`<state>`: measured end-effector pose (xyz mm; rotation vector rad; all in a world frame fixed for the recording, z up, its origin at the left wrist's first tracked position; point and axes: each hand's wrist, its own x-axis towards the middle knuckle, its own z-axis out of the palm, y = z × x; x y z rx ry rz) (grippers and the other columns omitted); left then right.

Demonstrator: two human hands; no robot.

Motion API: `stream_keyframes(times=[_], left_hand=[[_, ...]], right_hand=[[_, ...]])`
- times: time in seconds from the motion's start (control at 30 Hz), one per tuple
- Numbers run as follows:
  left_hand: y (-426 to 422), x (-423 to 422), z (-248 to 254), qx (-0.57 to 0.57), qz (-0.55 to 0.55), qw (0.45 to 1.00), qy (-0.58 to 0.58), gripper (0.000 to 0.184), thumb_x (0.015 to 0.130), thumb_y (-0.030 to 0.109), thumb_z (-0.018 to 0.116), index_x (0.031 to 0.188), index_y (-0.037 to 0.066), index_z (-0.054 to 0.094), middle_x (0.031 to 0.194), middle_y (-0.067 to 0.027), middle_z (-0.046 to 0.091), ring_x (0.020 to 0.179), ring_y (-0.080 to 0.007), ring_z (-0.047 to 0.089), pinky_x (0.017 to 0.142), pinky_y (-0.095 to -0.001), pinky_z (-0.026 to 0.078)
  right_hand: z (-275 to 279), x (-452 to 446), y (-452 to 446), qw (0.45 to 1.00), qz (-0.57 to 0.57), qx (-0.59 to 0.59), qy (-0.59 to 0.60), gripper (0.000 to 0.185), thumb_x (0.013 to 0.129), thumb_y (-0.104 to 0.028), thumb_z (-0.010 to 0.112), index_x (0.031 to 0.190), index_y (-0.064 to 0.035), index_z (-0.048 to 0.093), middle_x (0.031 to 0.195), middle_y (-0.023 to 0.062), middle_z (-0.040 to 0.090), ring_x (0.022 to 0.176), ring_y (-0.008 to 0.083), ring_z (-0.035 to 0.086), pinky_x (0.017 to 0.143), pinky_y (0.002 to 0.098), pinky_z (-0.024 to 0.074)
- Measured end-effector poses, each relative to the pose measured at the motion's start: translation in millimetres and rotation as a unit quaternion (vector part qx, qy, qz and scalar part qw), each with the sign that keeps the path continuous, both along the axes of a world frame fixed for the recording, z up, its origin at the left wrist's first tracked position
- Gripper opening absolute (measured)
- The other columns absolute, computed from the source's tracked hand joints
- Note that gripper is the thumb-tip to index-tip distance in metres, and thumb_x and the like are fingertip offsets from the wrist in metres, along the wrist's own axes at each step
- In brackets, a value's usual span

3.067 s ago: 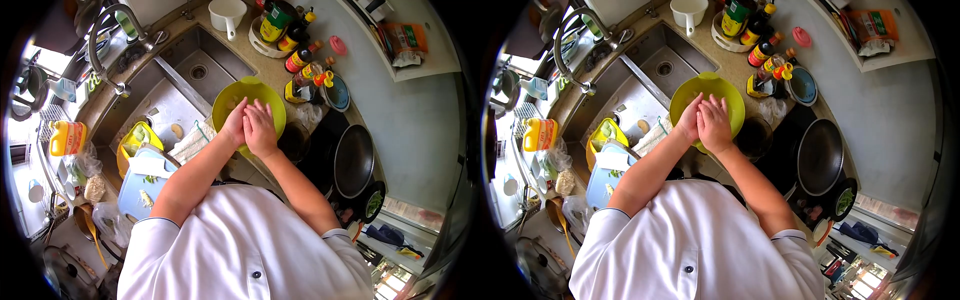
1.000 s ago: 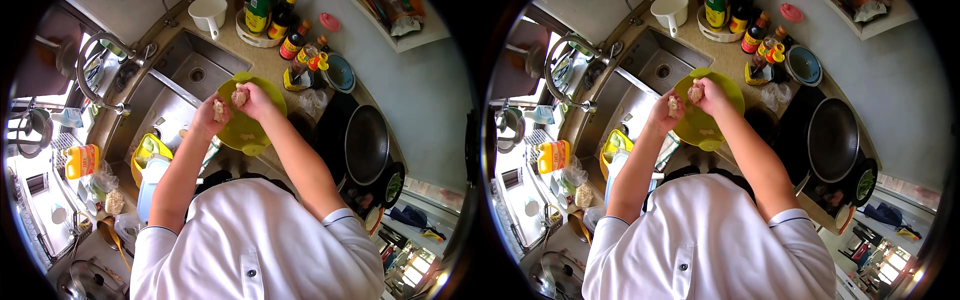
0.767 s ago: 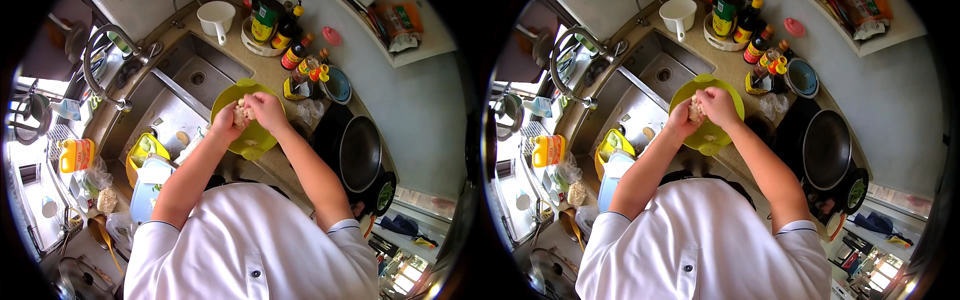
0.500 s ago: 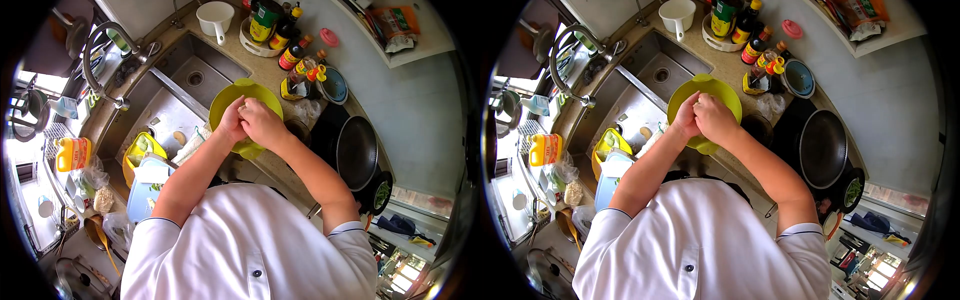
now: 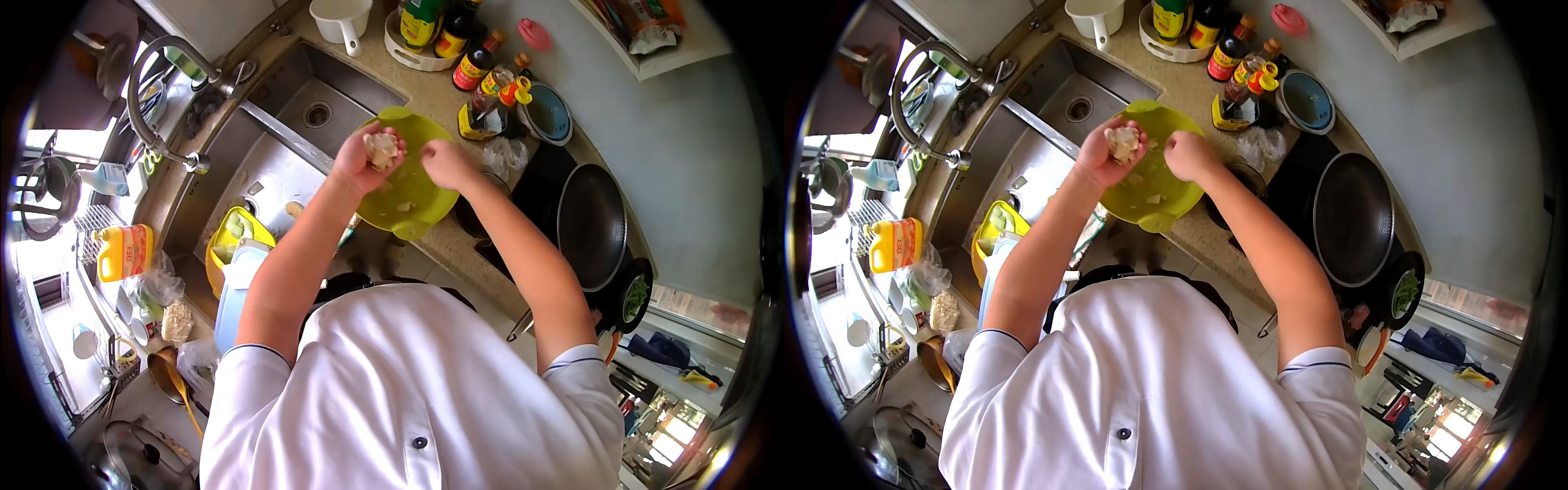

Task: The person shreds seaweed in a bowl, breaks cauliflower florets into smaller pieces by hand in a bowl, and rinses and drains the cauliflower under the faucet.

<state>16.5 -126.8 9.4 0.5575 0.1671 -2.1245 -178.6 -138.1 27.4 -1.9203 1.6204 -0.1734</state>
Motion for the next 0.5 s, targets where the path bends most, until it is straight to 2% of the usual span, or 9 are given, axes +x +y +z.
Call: stream_keyframes(times=[0.03, 0.1, 0.13, 0.2, 0.23, 0.3, 0.33, 0.4, 0.5], left_hand=[[-3, 4, 5, -0.001, 0.003, 1.0, -0.016, 0.026, 0.099, 0.026, 0.047, 0.089, 0.005, 0.057, 0.086, -0.0079, 0.062, 0.084, -0.0256, 0.063, 0.076, -0.0359, 0.056], [-9, 10, 6, -0.01, 0.004, 1.0, -0.016, 0.025, 0.099, 0.025, 0.047, 0.089, 0.004, 0.057, 0.086, -0.0081, 0.062, 0.083, -0.0262, 0.063, 0.074, -0.0357, 0.056], [-12, 9, 8, -0.009, 0.002, 1.0, -0.02, 0.025, 0.099, 0.025, 0.047, 0.089, 0.004, 0.057, 0.086, -0.0081, 0.062, 0.083, -0.0262, 0.063, 0.074, -0.0357, 0.056], [-15, 11, 13, -0.011, -0.005, 1.0, -0.015, 0.026, 0.1, 0.025, 0.046, 0.09, 0.003, 0.057, 0.085, -0.0082, 0.062, 0.082, -0.0266, 0.063, 0.074, -0.0363, 0.057], [-17, 11, 13, -0.011, -0.008, 1.0, -0.016, 0.026, 0.1, 0.025, 0.046, 0.09, 0.003, 0.057, 0.085, -0.0082, 0.062, 0.082, -0.0266, 0.063, 0.074, -0.0363, 0.057], [-19, 10, 12, -0.031, -0.012, 0.999, -0.013, 0.026, 0.101, 0.027, 0.046, 0.093, 0.004, 0.056, 0.09, -0.0086, 0.062, 0.087, -0.0245, 0.064, 0.076, -0.0352, 0.058], [-20, 9, 12, -0.03, -0.014, 0.999, -0.014, 0.026, 0.101, 0.027, 0.046, 0.093, 0.004, 0.056, 0.09, -0.0086, 0.062, 0.087, -0.0245, 0.064, 0.076, -0.0352, 0.058], [-23, 8, 13, -0.023, -0.009, 1.0, -0.015, 0.026, 0.101, 0.027, 0.046, 0.094, 0.004, 0.056, 0.09, -0.0088, 0.062, 0.087, -0.0249, 0.064, 0.075, -0.0358, 0.058], [-25, 8, 17, -0.027, -0.018, 0.999, -0.015, 0.025, 0.1, 0.026, 0.046, 0.094, 0.004, 0.056, 0.09, -0.0089, 0.063, 0.086, -0.0253, 0.065, 0.074, -0.0361, 0.059]], right_hand=[[-19, -2, -3, 1.0, -0.004, 0.0, -0.002, 0.022, 0.088, -0.02, 0.065, 0.099, -0.0012, 0.066, 0.092, 0.0166, 0.069, 0.076, 0.025, 0.068, 0.069, 0.0318, 0.0533], [-48, 4, -4, 0.956, 0.01, 0.293, -0.031, 0.023, 0.085, -0.02, 0.067, 0.1, -0.0021, 0.068, 0.095, 0.0129, 0.071, 0.069, 0.0206, 0.067, 0.063, 0.0321, 0.0536], [-56, 8, 1, 0.955, 0.008, 0.294, -0.035, 0.023, 0.085, -0.02, 0.067, 0.1, -0.0021, 0.068, 0.095, 0.0129, 0.071, 0.069, 0.0206, 0.067, 0.063, 0.0321, 0.0536], [-70, 18, 16, 0.912, -0.008, 0.4, -0.089, 0.021, 0.08, -0.019, 0.068, 0.096, -0.0048, 0.071, 0.086, 0.0101, 0.072, 0.069, 0.0207, 0.068, 0.059, 0.0354, 0.0541], [-82, 23, 21, 0.911, -0.01, 0.401, -0.091, 0.021, 0.08, -0.019, 0.068, 0.096, -0.0048, 0.071, 0.086, 0.0101, 0.072, 0.069, 0.0207, 0.068, 0.059, 0.0354, 0.0541], [-96, 31, 29, 0.95, 0.237, 0.192, -0.063, 0.017, 0.075, -0.016, 0.071, 0.087, -0.0029, 0.072, 0.08, 0.012, 0.072, 0.063, 0.0193, 0.067, 0.055, 0.0348, 0.0533], [-96, 31, 29, 0.951, 0.235, 0.192, -0.066, 0.017, 0.075, -0.016, 0.071, 0.087, -0.0029, 0.072, 0.08, 0.012, 0.072, 0.063, 0.0193, 0.067, 0.055, 0.0348, 0.0533], [-94, 31, 24, 0.929, 0.08, 0.34, -0.119, 0.016, 0.073, -0.015, 0.073, 0.079, -0.0009, 0.071, 0.077, 0.0144, 0.071, 0.065, 0.0211, 0.068, 0.06, 0.0359, 0.0541], [-97, 19, -16, 0.96, 0.069, 0.267, -0.055, 0.018, 0.074, -0.016, 0.073, 0.084, -0.0005, 0.071, 0.081, 0.0146, 0.072, 0.073, 0.0216, 0.07, 0.064, 0.0358, 0.0545]])
